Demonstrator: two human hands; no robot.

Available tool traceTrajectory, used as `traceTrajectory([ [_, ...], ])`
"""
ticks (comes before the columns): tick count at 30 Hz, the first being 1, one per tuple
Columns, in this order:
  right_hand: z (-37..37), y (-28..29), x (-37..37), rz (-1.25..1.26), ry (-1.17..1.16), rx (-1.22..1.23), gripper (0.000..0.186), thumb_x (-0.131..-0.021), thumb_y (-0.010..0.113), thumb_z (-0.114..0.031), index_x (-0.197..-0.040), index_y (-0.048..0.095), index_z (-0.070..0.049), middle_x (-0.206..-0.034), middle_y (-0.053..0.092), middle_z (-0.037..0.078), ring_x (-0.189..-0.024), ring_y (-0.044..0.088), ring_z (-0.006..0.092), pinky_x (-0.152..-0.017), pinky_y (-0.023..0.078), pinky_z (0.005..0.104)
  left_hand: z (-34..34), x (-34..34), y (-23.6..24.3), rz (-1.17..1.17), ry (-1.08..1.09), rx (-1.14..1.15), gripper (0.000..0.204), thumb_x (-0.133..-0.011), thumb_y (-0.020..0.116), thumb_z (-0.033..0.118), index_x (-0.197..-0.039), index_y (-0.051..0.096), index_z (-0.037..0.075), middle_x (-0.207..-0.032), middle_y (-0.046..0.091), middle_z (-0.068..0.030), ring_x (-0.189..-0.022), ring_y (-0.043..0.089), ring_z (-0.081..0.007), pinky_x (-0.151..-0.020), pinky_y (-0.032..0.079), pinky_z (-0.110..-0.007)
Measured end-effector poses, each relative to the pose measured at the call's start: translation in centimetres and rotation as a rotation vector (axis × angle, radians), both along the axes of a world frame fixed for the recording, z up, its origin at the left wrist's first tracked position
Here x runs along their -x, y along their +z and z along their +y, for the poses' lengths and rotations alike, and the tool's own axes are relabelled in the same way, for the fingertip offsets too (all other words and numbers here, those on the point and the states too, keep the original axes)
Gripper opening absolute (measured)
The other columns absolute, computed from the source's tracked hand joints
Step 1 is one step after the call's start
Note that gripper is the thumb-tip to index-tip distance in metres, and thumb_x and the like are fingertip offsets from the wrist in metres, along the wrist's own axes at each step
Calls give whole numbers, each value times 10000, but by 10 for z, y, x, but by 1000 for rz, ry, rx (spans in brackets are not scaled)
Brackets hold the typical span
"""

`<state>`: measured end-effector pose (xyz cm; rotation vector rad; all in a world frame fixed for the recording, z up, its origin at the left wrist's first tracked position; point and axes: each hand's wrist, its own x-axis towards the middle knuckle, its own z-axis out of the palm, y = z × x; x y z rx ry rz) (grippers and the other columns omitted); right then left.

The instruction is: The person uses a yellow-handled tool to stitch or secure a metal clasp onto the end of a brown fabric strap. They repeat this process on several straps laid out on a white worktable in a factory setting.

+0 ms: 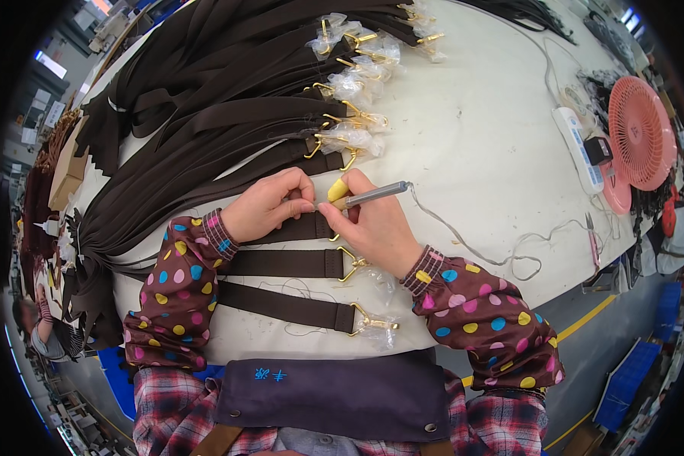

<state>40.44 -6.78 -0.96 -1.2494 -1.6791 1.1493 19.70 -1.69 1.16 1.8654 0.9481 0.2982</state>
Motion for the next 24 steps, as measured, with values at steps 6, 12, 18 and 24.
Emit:
traceTrajectory([
  [6,-6,3,-8,33,-25,-79,202,-897,667,-121,-924,492,-24,-754,533,-7,-634,466,35,-547,388,209,-18,-2,-2,146,3,-353,183,-887,655,194,-971,550,70,-931,583,-78,-801,632,-235,-697,499,-346],
  [12,-15,2,-18,133,19,-24,160,-927,619,-121,-1025,560,-10,-811,623,61,-650,569,103,-580,470,244,-41,1,7,191,-135,-170,264,-872,666,277,-1048,573,103,-963,598,-71,-863,630,-243,-738,512,-355],
  [18,-25,8,-29,-302,177,-409,191,-869,657,-115,-1028,577,-46,-832,623,116,-688,610,262,-599,483,337,-62,13,10,301,-203,-525,470,-802,724,372,-1153,563,104,-1032,554,-73,-958,573,-255,-805,494,-366],
  [24,-40,11,-35,-406,309,-297,230,-776,708,-109,-953,567,-71,-847,573,110,-816,563,312,-687,464,401,-74,26,8,307,-179,-575,560,-775,743,366,-1215,528,94,-1078,538,-85,-1009,545,-273,-846,463,-381],
])
